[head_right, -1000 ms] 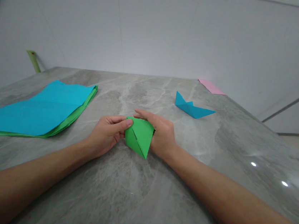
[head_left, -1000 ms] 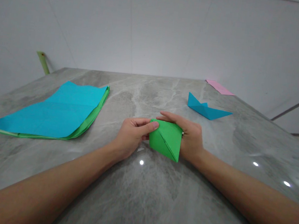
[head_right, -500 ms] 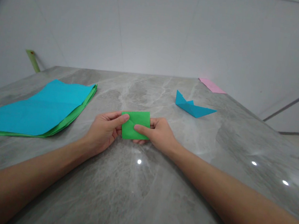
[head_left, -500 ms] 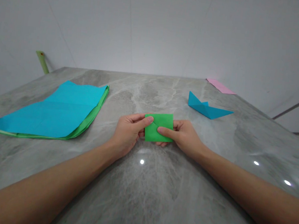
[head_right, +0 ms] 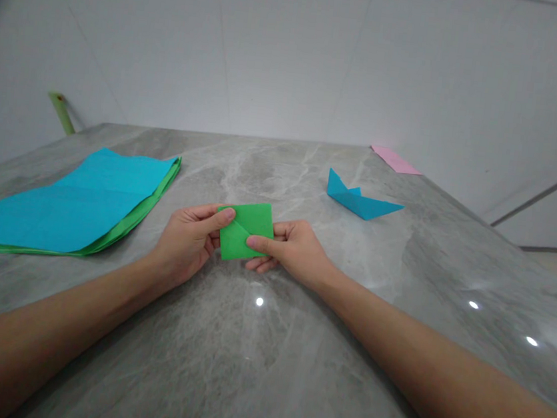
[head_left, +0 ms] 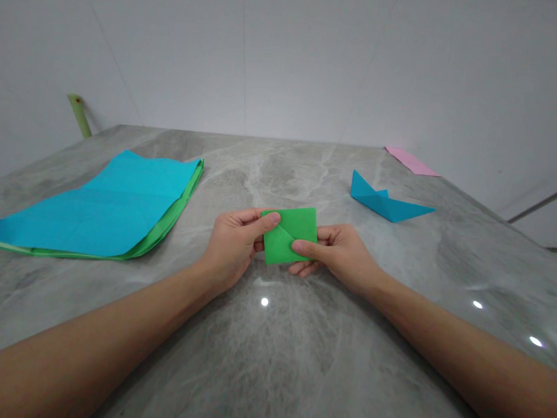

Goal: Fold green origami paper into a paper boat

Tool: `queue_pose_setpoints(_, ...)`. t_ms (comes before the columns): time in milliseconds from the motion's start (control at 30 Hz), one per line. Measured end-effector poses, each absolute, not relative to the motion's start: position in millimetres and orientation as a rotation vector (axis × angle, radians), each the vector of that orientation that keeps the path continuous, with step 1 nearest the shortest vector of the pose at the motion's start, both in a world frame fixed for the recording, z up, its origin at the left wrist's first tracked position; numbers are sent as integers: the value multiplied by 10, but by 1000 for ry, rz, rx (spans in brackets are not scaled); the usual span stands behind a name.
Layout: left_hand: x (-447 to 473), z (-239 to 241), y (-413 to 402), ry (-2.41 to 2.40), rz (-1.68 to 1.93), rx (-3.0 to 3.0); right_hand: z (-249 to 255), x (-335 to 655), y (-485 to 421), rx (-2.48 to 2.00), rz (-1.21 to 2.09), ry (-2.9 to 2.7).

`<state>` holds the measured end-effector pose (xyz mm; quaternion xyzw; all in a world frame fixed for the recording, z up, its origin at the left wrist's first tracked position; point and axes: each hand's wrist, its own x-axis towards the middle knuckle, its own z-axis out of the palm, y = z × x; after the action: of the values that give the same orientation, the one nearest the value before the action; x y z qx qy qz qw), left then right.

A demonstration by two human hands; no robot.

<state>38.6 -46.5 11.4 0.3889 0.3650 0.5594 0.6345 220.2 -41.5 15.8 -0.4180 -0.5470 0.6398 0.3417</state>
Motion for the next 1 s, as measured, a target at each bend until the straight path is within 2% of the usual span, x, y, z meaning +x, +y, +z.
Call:
queue_pose_setpoints(200, 327, 100, -437, 891, 1113, 1016, 180, 2260, -397, -1117, 1619, -1541)
queue_pose_setpoints(400, 279, 124, -451, 983, 967, 1265, 128, 2275, -413, -1062, 1387, -1640)
queue_pose_setpoints(767, 284, 147, -487, 1031, 963, 1793, 136, 2253, -432, -1051, 1120, -1661)
queue_pose_setpoints(1000, 296, 141, -490, 1001, 955, 1882, 137, 2253, -486, -1018, 1023, -1677)
